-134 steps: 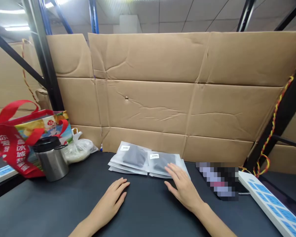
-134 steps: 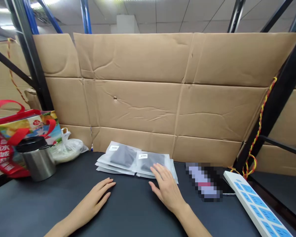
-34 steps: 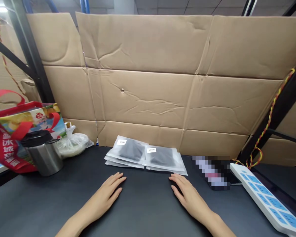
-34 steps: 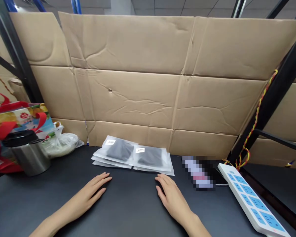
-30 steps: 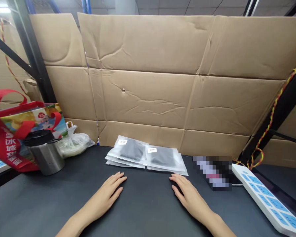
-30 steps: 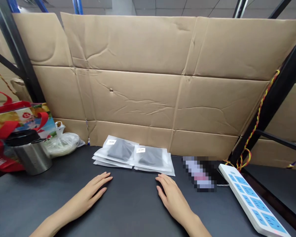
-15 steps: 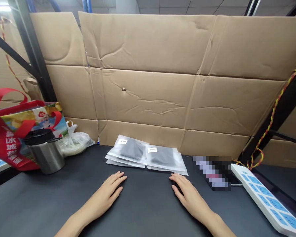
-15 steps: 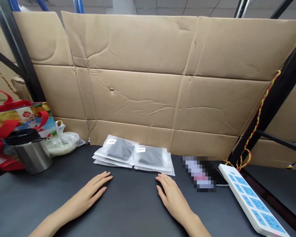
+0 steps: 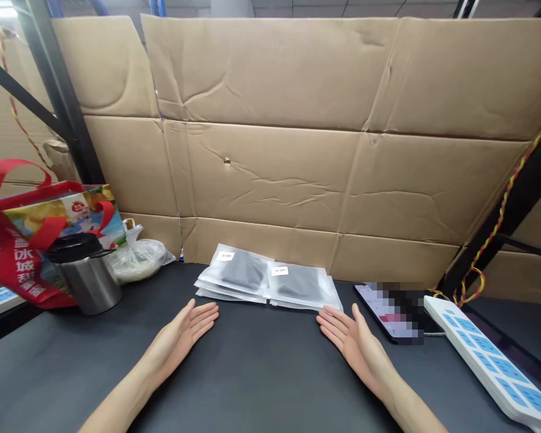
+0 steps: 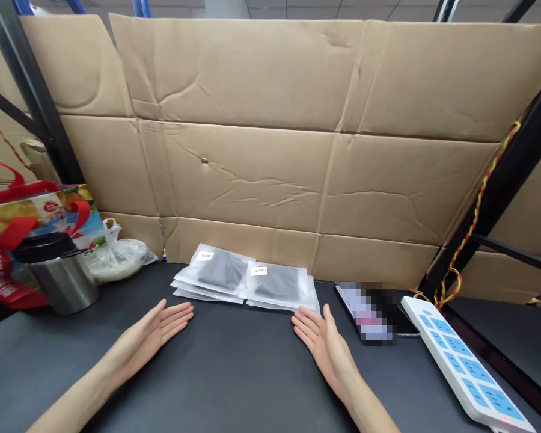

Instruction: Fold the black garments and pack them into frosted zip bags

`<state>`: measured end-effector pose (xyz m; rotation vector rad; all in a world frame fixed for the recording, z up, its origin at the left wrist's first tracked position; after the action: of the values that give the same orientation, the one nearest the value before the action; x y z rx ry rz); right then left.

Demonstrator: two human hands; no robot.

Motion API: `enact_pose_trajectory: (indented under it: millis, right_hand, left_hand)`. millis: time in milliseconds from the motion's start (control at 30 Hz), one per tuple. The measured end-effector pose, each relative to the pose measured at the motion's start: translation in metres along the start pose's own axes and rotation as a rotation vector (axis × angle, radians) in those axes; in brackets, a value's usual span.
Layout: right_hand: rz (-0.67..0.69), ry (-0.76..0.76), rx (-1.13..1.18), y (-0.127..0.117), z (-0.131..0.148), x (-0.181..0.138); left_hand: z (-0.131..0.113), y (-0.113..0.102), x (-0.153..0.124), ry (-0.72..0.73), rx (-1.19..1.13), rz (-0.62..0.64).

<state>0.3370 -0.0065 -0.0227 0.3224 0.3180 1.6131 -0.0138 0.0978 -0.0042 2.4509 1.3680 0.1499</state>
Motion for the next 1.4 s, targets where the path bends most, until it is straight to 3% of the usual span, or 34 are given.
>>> enact_pose_trajectory:
  millis: [100, 167, 233, 300, 400, 500, 600, 700, 833, 933, 1033, 1167, 1300, 1400]
  right_hand:
    - [-0.019, 0.023, 0.122, -0.003, -0.003, -0.001]
    - [-0.041, 0.014, 0.025, 0.000, -0.001, -0.003]
    - [-0.101, -0.056, -0.295, 0.005, 0.010, -0.004]
    - [-0.122, -0.215, -0.815, 0.024, 0.028, -0.003]
    - [-0.007, -0.490, -1.599, 0.073, 0.037, 0.009]
    - [0.057, -0.614, -1.908, 0.107, 0.026, 0.036]
    - [0.047, -0.672, -1.953, 0.121, 0.014, 0.064]
    - [-0.009, -0.743, -1.967, 0.123, 0.014, 0.072]
    - [-0.063, -0.872, -1.948, 0.134, 0.029, 0.038]
    - [0.041, -1.041, -1.875, 0.156, 0.028, -0.005]
    - [0.141, -1.010, -1.722, 0.169, 0.015, -0.031]
    - [0.283, -0.909, -1.610, 0.174, -0.004, -0.035]
    - [0.298, -0.900, -1.693, 0.175, -0.008, -0.033]
    - [0.291, -0.926, -1.805, 0.161, -0.002, -0.036]
  left_hand:
    - [0.003, 0.000, -0.001, -0.015, -0.099, -0.017]
    - [0.004, 0.000, -0.001, -0.007, -0.089, -0.017]
    - [0.003, 0.000, 0.000, 0.007, -0.016, -0.007]
    - [0.002, 0.002, 0.000, 0.022, 0.168, 0.011]
    - [-0.001, 0.013, -0.003, 0.072, 0.692, 0.041]
    - [0.001, 0.033, -0.011, 0.222, 1.181, 0.152]
    - [0.007, 0.044, -0.018, 0.321, 1.393, 0.251]
    - [0.008, 0.045, -0.020, 0.338, 1.452, 0.240]
    - [-0.002, 0.053, -0.025, 0.433, 1.411, 0.155]
    - [-0.007, 0.073, -0.037, 0.610, 1.397, 0.167]
    - [-0.003, 0.094, -0.050, 0.771, 1.450, 0.294]
    - [-0.001, 0.105, -0.058, 0.862, 1.496, 0.328]
    - [-0.001, 0.109, -0.061, 0.925, 1.631, 0.369]
    - [-0.004, 0.107, -0.065, 0.980, 1.726, 0.384]
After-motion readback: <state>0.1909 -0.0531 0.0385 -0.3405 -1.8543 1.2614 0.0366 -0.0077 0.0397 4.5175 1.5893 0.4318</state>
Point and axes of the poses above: each hand's wrist, its own x-axis towards the middle knuckle, its own y-axis out of the palm, z = x × y, the point moved 5 cm from there along x, towards the middle knuckle, and after that the axes turned 15 degrees about z, right-handed, at the moved point
